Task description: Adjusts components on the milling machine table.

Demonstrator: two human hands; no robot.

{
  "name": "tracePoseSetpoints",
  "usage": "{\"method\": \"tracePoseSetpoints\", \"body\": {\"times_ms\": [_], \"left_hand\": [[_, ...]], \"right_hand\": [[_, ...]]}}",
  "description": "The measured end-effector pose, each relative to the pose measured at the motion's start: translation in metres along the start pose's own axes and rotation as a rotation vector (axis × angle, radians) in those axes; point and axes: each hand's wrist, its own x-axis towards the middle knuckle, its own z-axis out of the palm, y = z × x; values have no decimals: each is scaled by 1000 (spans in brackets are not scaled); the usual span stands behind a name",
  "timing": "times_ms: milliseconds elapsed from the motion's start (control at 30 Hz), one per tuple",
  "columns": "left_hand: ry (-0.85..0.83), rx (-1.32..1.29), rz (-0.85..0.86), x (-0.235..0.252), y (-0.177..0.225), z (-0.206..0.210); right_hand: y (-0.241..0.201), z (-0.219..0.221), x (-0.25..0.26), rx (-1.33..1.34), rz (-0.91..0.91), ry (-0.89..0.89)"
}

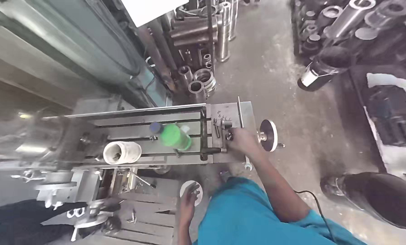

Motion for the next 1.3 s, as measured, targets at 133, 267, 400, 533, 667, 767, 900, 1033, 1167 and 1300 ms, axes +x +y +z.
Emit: {"method": "tracePoseSetpoints", "body": {"times_ms": [133,267,400,533,667,767,900,1033,1167,1300], "left_hand": [[29,-12,-2,3,16,-1],[24,-59,39,0,22,0],[-2,-70,61,-1,31,4],[13,-62,49,3,34,7],[26,-50,15,1,27,5],[52,-57,-14,-4,17,2],[94,-61,-53,-15,6,-4],[150,-72,-91,-22,-6,-7],[213,-16,-78,-39,-20,-7],[304,-66,-144,-65,-42,-9]], "right_hand": [[11,-2,13,38,-28,-3],[6,-16,15,208,-57,51],[-1,-21,25,280,-90,146],[5,-23,35,190,-31,230],[5,-31,31,-68,79,163],[-3,-35,32,-248,96,18],[-21,-46,45,-164,-77,119],[-70,-34,110,-241,-222,17],[-101,-2,147,-446,-129,-94],[-109,17,160,-533,-230,-83]]}}
